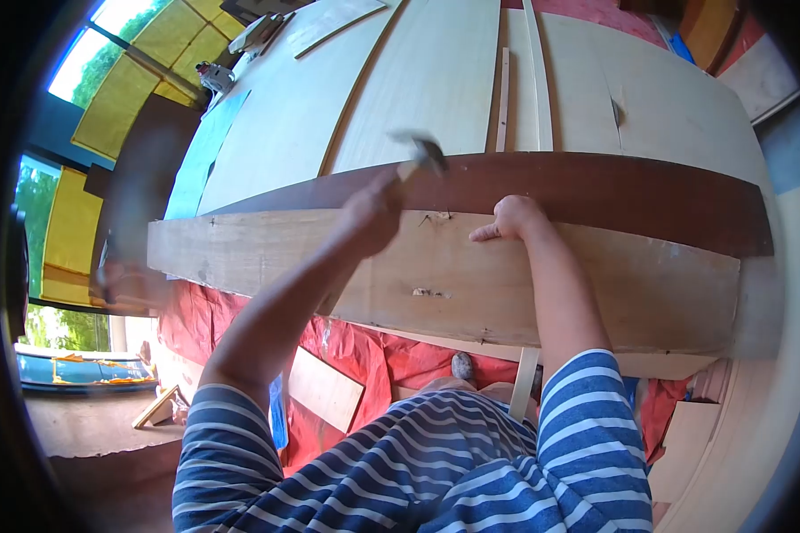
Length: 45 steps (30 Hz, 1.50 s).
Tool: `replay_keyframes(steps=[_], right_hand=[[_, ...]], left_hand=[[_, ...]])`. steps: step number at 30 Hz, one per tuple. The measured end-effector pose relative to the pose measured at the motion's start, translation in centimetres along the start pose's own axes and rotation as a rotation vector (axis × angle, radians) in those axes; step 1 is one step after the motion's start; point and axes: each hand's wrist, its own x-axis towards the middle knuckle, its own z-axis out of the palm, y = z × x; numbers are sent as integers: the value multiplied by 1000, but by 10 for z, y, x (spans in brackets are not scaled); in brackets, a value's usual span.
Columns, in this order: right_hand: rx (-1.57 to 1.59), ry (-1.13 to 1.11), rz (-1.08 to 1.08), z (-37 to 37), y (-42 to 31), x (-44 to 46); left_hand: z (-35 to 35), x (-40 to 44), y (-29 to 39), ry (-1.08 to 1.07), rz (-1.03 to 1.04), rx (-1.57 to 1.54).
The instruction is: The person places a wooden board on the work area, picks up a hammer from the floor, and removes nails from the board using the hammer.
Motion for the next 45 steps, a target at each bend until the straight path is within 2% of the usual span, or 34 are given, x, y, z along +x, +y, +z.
replay_keyframes(steps=[1,2,7,10,11,14,16,17,20,22,26,30,32,33,40,41,44,45], right_hand=[[-6,-20,-10,1,-1,2],[-24,9,-20,-1,0,5],[48,36,24,4,1,-2],[10,32,-13,3,0,1],[19,44,-4,5,-3,1],[61,64,43,2,-1,-6],[94,21,63,-3,-5,-8],[96,15,59,-4,-6,-7],[78,-8,71,-4,-8,-6],[48,-33,109,-1,-13,-4],[95,90,119,7,-17,-13],[27,123,159,11,-22,-12],[22,118,178,12,-24,-11],[44,108,189,8,-27,-15],[-58,95,173,14,-20,-6],[-31,97,174,16,-21,-7],[8,124,170,12,-17,-7],[4,132,163,17,-15,-4]], left_hand=[[17,-7,-9,-240,-17,115],[19,-20,-5,-198,-122,26],[11,-45,13,189,-187,-243],[27,-53,9,-168,-248,-46],[49,-52,-11,-124,-152,-57],[44,-67,-19,47,-153,-135],[58,-96,-34,263,-88,-231],[64,-108,-45,380,-52,-281],[70,-135,-90,402,117,-196],[47,-129,-118,337,329,77],[12,-96,-138,125,725,507],[11,-52,-147,41,1054,512],[15,-19,-149,-6,931,689],[19,-6,-146,52,801,687],[19,6,-151,14,1023,596],[21,13,-150,119,860,516],[15,35,-133,258,645,434],[8,36,-129,288,739,403]])
